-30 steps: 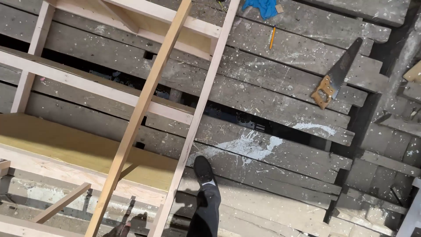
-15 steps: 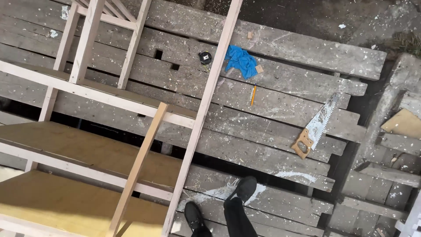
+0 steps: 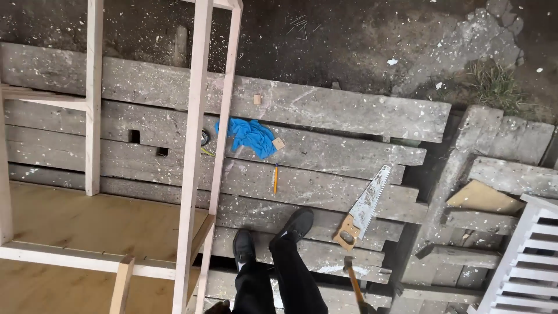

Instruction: Nailing wooden slats to a furniture frame using a hammer and nails to build or repair the structure.

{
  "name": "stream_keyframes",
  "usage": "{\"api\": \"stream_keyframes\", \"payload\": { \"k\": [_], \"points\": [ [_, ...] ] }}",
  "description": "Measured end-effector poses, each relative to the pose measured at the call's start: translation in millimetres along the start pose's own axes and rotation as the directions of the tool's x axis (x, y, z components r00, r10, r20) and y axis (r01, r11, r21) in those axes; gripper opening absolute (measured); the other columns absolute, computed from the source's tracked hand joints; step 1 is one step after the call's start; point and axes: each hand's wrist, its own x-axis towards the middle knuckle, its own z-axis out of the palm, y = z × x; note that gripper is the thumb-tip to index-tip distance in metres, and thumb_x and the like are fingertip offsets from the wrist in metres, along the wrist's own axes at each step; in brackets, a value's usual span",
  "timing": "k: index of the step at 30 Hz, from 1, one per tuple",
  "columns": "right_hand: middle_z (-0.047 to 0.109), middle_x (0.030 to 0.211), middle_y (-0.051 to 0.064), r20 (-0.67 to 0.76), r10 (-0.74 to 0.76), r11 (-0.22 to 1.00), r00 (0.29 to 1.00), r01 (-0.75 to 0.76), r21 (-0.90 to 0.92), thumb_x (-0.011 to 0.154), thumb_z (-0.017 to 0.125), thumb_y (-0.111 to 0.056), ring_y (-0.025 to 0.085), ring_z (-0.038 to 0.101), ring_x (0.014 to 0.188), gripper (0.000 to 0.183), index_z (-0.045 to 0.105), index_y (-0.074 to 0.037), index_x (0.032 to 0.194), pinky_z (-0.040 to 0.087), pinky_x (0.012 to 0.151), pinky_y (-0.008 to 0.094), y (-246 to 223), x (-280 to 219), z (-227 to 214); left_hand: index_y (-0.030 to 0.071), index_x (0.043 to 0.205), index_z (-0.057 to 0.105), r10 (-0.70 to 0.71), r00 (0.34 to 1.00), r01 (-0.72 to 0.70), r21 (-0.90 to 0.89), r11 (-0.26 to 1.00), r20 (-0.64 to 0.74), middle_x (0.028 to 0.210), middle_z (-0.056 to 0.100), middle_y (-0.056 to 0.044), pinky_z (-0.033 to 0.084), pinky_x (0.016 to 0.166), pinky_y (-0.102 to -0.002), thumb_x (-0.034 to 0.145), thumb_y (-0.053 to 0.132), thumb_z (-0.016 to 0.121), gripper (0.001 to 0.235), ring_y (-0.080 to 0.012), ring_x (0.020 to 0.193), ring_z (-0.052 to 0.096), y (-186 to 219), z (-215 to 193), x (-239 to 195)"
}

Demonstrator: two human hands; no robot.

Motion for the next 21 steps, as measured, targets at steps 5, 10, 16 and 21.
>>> {"api": "stream_keyframes", "payload": {
  "k": [5, 10, 16, 21],
  "points": [
    [0.064, 0.078, 0.006, 0.024, -0.022, 0.993, 0.999, 0.024, -0.113, 0.079, 0.046, -0.032, 0.025, 0.062, 0.071, 0.035, 0.045, -0.028, 0.114, 0.048, 0.065, 0.038, -192, 24, -194, 0.007, 0.082, 0.06, -0.054, 0.998, 0.053, -0.009, 0.999, -0.045, 0.077, 0.069, -0.007, 0.047, 0.06, -0.031, 0.078, 0.044, 0.035, 0.045, -0.02, 0.068, 0.064, 226, -41, 78],
    [0.058, 0.058, 0.003, -0.398, -0.222, 0.968, 0.89, 0.251, 0.02, 0.08, 0.047, -0.02, 0.015, 0.049, 0.046, 0.041, 0.057, -0.027, 0.119, 0.04, 0.047, 0.028, -271, 169, -288, 0.009, 0.085, 0.061, 0.002, 0.998, 0.002, 0.066, 0.998, -0.059, 0.081, 0.066, -0.006, 0.042, 0.06, -0.034, 0.075, 0.037, 0.041, 0.035, -0.0199, 0.059, 0.062, 402, -47, 217],
    [0.07, 0.08, 0.006, -0.137, -0.037, 0.974, 0.99, 0.005, -0.225, 0.08, 0.044, -0.034, 0.022, 0.064, 0.067, 0.037, 0.06, -0.031, 0.113, 0.05, 0.06, 0.035, -433, 180, -415, 0.01, 0.095, 0.061, 0.073, 0.99, -0.058, 0.128, 0.99, -0.117, 0.098, 0.064, -0.01, 0.044, 0.073, -0.037, 0.074, 0.036, 0.044, 0.038, -0.026, 0.091, 0.059, 541, -17, 408],
    [0.068, 0.083, 0.003, -0.281, -0.055, 0.982, 0.958, 0.001, -0.187, 0.073, 0.055, -0.035, 0.027, 0.065, 0.075, 0.024, 0.069, -0.03, 0.092, 0.049, 0.07, 0.035, -416, 254, -431, 0.001, 0.106, 0.054, 0.39, 0.891, -0.319, 0.293, 0.902, -0.232, 0.106, 0.059, -0.017, 0.05, 0.068, -0.042, 0.077, 0.014, 0.042, 0.034, -0.0302, 0.094, 0.058, 611, 20, 544]
  ]
}}
